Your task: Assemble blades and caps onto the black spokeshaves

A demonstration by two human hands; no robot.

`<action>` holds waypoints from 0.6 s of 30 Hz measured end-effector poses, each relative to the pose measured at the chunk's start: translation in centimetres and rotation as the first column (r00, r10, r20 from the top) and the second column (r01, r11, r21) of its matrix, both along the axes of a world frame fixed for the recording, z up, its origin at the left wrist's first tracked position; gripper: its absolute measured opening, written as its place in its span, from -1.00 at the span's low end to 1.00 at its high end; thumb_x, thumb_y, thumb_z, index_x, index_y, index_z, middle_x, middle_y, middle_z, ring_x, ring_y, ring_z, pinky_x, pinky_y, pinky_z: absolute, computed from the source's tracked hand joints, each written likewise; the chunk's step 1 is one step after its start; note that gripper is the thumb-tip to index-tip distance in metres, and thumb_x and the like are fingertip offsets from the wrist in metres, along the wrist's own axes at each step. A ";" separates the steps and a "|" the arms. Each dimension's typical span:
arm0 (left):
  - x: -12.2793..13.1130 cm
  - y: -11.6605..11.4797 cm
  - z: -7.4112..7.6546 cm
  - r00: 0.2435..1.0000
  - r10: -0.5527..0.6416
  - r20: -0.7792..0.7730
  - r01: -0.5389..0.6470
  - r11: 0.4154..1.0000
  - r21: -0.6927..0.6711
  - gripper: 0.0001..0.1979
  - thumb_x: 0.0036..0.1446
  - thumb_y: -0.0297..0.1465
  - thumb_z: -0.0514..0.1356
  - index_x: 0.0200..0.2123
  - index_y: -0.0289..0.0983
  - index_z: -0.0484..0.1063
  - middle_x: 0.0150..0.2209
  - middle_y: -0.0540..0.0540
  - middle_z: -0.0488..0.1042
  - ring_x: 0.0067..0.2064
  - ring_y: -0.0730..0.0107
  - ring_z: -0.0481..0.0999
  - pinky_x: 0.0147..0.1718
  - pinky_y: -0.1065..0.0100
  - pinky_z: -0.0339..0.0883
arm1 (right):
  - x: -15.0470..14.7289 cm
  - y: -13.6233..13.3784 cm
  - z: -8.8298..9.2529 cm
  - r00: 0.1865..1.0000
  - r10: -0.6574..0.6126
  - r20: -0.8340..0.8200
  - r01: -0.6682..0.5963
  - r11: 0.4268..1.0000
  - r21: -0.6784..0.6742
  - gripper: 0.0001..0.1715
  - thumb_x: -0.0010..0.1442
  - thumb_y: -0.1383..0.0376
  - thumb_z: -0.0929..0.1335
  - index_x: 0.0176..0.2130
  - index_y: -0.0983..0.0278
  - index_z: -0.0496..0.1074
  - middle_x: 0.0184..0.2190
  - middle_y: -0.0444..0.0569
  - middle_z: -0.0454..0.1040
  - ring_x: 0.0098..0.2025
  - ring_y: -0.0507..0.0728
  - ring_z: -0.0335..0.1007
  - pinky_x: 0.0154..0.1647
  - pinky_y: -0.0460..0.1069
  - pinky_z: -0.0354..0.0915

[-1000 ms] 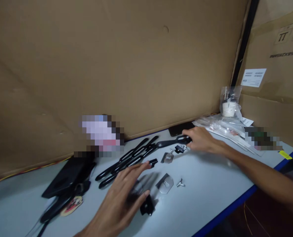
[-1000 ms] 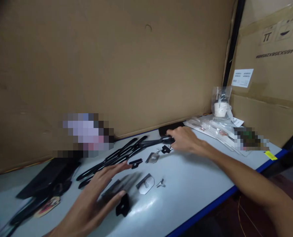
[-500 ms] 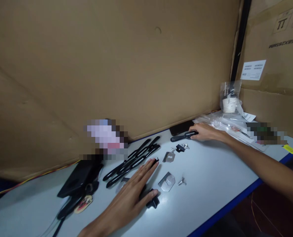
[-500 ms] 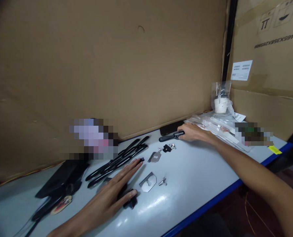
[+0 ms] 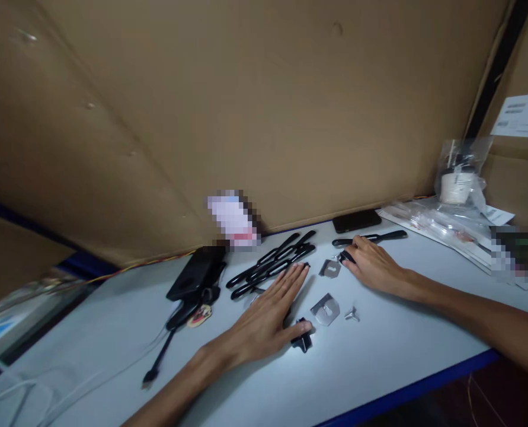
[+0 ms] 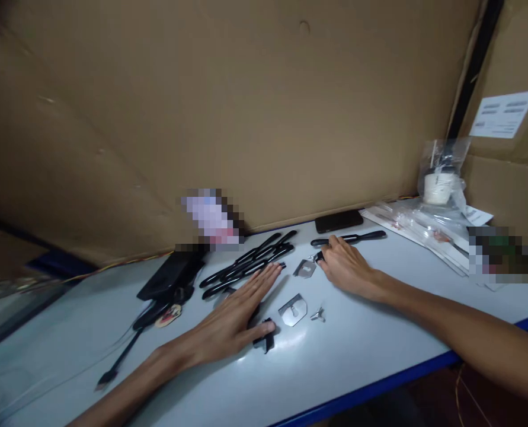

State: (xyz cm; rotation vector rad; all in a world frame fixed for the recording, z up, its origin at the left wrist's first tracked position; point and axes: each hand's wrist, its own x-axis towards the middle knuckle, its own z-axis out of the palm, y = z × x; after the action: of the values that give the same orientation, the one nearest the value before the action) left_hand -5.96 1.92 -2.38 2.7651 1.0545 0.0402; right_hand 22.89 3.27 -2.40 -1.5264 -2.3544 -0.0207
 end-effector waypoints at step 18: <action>1.3 -0.7 1.2 0.998 -0.025 0.064 0.029 0.998 -0.055 -0.31 0.39 0.00 0.01 0.44 -0.17 -0.02 0.49 -0.20 -0.20 0.49 0.02 -0.23 0.40 -0.18 -0.16 | -1.7 -4.6 2.1 0.768 0.622 -0.151 -0.620 0.782 0.065 -0.78 0.20 0.45 0.27 -0.36 0.26 0.49 -0.43 -0.05 0.48 -0.44 0.07 0.33 -0.43 -0.02 0.21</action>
State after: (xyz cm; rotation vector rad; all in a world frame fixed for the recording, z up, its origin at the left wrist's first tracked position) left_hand -4.66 1.24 -1.16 2.7087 0.9869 0.0926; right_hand 21.16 -1.36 -0.34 -0.6349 -2.5888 0.2412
